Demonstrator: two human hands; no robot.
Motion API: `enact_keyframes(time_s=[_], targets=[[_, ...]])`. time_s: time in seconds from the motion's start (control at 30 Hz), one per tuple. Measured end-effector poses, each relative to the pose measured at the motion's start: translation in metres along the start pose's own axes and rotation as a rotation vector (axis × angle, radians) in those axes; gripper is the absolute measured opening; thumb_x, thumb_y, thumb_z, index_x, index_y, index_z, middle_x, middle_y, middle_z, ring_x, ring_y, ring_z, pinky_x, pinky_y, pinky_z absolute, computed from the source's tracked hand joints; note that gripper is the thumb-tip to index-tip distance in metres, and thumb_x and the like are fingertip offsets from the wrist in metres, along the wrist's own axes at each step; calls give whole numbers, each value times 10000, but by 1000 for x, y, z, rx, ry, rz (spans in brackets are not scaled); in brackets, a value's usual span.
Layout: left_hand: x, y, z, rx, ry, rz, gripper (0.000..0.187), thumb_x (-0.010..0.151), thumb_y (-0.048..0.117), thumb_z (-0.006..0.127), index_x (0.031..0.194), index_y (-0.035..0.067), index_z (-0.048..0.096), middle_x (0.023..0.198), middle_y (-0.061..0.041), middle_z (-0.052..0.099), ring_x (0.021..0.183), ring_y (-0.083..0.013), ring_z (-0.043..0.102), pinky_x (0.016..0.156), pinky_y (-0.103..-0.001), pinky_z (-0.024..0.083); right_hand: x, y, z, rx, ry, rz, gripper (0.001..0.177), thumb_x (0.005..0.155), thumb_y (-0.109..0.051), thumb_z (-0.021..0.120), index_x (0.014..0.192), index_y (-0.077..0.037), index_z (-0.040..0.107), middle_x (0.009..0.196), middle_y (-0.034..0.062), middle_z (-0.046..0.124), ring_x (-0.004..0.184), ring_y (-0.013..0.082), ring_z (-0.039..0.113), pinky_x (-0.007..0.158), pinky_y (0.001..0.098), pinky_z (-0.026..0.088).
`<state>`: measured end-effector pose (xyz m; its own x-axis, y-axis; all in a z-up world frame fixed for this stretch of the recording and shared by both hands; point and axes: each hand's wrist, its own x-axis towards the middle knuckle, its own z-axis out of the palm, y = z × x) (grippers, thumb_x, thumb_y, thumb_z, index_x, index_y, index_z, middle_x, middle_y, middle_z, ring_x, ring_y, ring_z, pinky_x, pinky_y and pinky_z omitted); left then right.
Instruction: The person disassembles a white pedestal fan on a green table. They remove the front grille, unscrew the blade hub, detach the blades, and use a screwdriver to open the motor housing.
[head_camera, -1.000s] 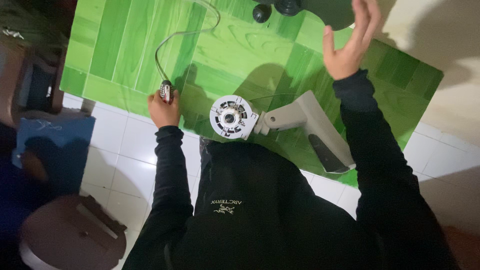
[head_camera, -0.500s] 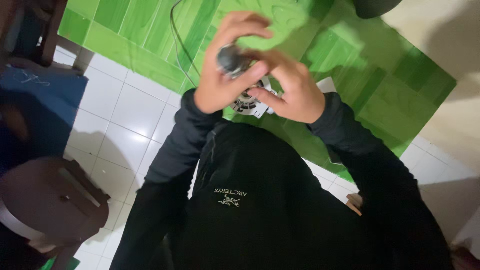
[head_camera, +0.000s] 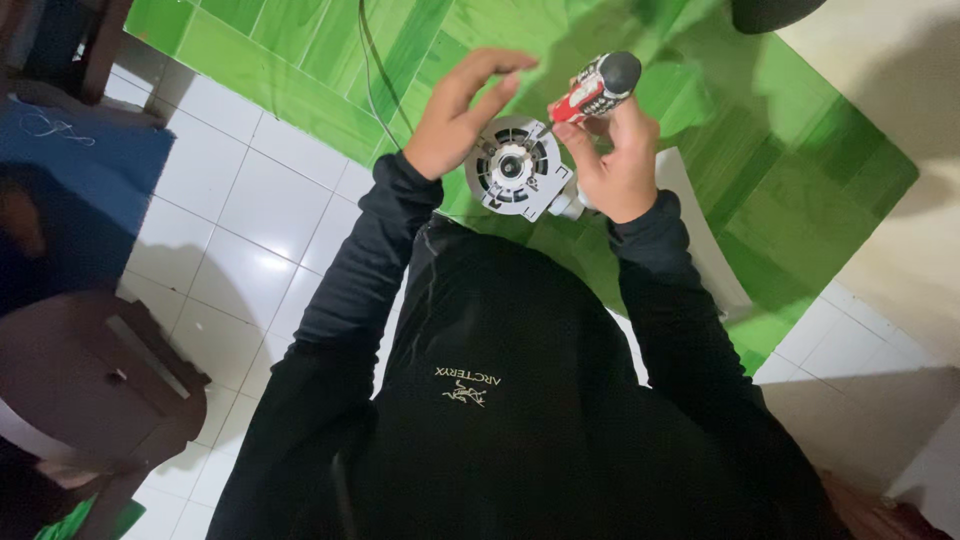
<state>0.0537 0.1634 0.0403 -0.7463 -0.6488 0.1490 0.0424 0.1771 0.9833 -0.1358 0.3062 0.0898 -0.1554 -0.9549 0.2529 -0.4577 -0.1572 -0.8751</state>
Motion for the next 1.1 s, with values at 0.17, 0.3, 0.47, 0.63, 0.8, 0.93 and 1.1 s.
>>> enact_keyframes(time_s=[0.17, 0.3, 0.47, 0.63, 0.8, 0.93, 1.1], targets=[[-30, -43, 17, -94, -16, -61, 285, 1010, 65, 524, 1231, 32, 700, 1330, -137, 658, 1252, -268, 641, 1102, -360, 496, -4, 9, 7, 8, 7, 11, 353, 1105, -132, 709, 1348, 52, 531, 1189, 158, 740, 1094, 219, 754, 966, 339, 619], [-42, -57, 29, -200, -2, -97, 354, 953, -21, 495, 1241, 26, 696, 1341, -137, 641, 1237, -261, 631, 1086, -356, 500, -6, 12, 10, -7, 19, 33, 374, 1090, -133, 723, 1352, 59, 537, 1173, 168, 741, 1090, 231, 742, 946, 340, 614], [-43, -57, 31, -218, 11, -114, 399, 912, -66, 494, 1247, 25, 690, 1336, -131, 632, 1234, -258, 627, 1083, -361, 505, -3, 9, 11, -19, -5, 20, 341, 1069, -126, 745, 1299, 50, 565, 1146, 147, 751, 1050, 220, 757, 925, 341, 620], [-40, -52, 26, -251, -17, -102, 384, 936, -52, 491, 1255, 27, 690, 1351, -130, 625, 1267, -268, 613, 1108, -373, 497, 3, 1, 15, -141, -6, -133, 313, 974, -86, 846, 1159, 9, 612, 1084, 148, 732, 1002, 228, 755, 906, 347, 622], [-35, -47, 21, -236, -107, -10, 348, 979, -10, 504, 1275, 20, 685, 1395, -147, 586, 1328, -285, 562, 1153, -403, 450, 4, -10, 23, -190, 58, -113, 413, 887, -87, 942, 1085, -17, 587, 965, 105, 708, 894, 215, 757, 797, 331, 604], [-31, -53, 21, -293, -170, 11, 319, 1018, 13, 484, 1277, 30, 669, 1424, -146, 576, 1350, -290, 557, 1167, -407, 453, 8, -13, 22, -194, 8, -182, 395, 901, -127, 923, 1132, -8, 625, 1036, 133, 696, 926, 238, 752, 811, 342, 618], [-25, -66, 17, -258, -231, -21, 299, 1051, 27, 532, 1325, 24, 650, 1421, -149, 607, 1314, -294, 583, 1152, -395, 459, 17, -14, 11, -226, -159, -154, 325, 883, -180, 916, 1073, -3, 720, 960, 112, 705, 799, 224, 720, 697, 336, 574]])
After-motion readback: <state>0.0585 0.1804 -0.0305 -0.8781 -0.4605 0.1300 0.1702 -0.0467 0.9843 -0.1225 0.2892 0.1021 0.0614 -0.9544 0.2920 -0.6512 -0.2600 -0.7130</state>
